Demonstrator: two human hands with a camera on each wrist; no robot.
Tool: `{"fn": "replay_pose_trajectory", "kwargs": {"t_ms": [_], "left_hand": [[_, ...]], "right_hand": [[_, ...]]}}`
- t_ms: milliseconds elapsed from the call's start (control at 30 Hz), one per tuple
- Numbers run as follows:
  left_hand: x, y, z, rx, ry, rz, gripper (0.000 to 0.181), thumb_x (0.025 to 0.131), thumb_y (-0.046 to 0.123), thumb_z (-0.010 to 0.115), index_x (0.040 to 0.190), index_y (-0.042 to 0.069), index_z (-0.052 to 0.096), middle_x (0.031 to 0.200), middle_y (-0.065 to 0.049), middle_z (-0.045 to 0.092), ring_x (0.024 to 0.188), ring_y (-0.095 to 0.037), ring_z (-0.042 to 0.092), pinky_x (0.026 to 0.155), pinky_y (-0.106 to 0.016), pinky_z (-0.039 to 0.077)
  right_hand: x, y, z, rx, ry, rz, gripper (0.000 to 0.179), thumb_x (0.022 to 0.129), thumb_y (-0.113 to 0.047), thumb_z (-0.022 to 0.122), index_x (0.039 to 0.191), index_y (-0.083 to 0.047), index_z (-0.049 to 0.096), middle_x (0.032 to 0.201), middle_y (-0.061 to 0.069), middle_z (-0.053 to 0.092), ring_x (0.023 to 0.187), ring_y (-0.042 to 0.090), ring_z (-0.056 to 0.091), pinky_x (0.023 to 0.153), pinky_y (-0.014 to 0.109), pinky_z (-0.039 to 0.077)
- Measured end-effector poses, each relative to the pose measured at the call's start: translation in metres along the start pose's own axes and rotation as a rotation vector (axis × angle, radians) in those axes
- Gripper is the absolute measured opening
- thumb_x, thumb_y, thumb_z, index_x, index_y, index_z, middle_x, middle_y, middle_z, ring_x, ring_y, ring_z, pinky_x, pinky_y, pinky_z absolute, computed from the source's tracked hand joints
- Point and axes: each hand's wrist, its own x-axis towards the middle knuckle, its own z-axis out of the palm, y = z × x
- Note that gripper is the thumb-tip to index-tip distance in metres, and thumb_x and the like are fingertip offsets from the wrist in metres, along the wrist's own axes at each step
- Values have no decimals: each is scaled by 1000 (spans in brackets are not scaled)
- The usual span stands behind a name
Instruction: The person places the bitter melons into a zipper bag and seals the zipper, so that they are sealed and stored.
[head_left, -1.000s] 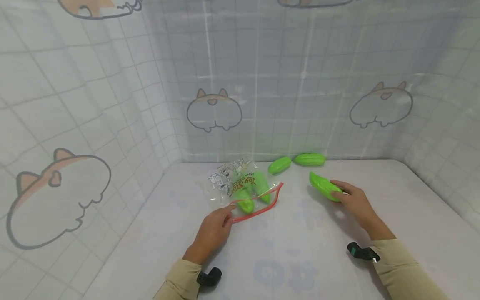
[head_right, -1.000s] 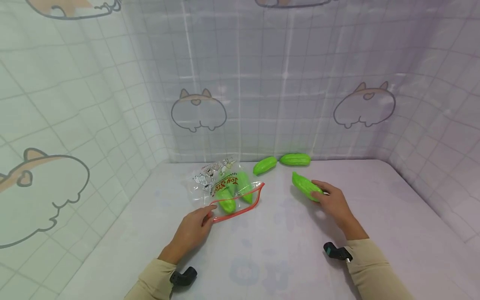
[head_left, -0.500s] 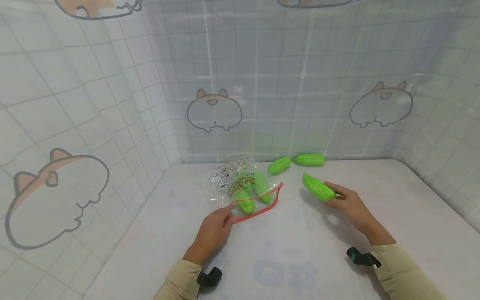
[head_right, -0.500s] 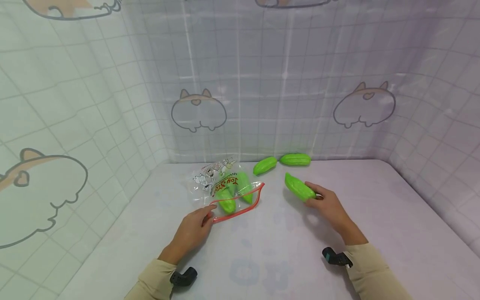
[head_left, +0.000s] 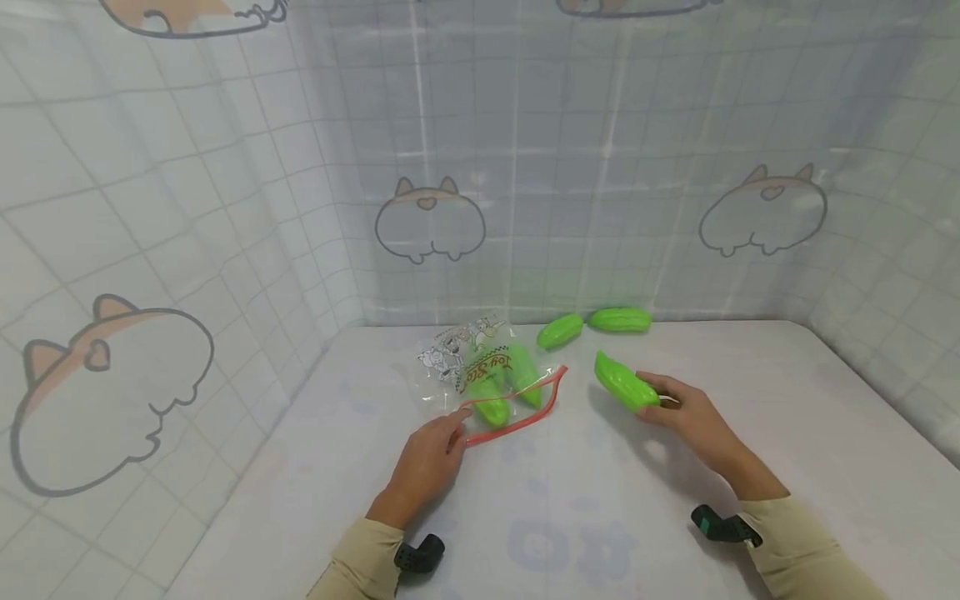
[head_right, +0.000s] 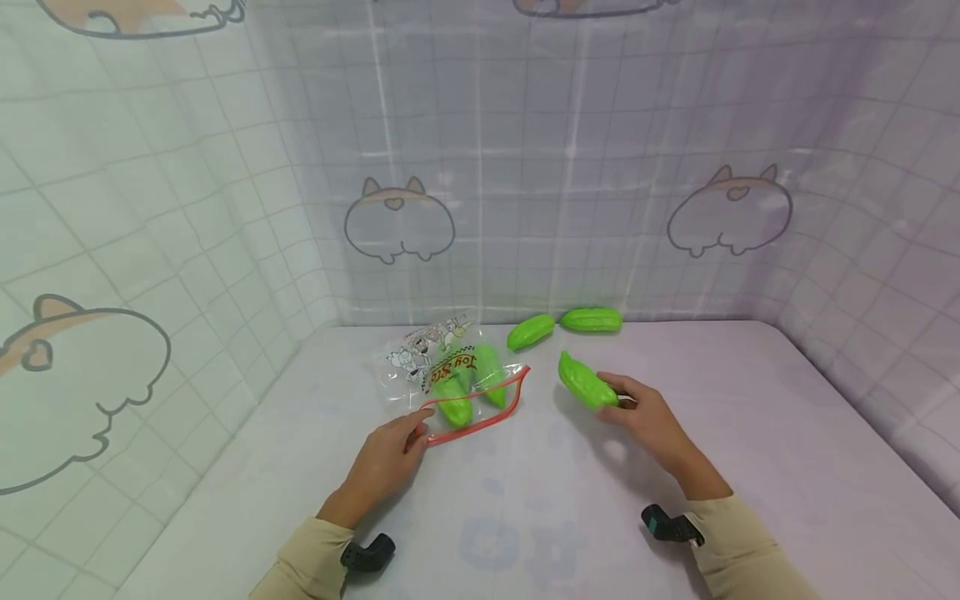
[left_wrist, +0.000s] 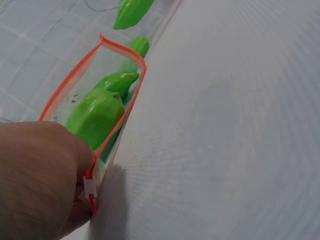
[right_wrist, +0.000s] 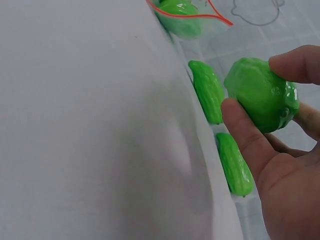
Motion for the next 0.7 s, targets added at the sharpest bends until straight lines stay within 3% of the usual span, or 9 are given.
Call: {"fn": "replay_pose_trajectory", "kwargs": {"t_ms": [233, 700], "left_hand": [[1, -1, 0, -12, 20, 30, 39, 89, 7, 73, 126, 13, 68, 83, 6, 59, 75, -13, 52, 69, -33, 50], [2, 0, 1, 12, 17, 23, 38, 89, 9, 72, 127, 15, 67, 83, 7, 59, 75, -11, 52, 70, -32, 51]], "right_hand": [[-2, -1, 5, 20, -28, -34, 62, 93, -18, 72, 148, -8, 47, 147, 20, 47, 125, 41, 52, 88, 27, 49], [-4, -3, 23, 18, -74, -142, 57, 91, -6, 72, 143, -3, 51, 139, 21, 53, 124, 44, 53, 86, 26, 51]]}}
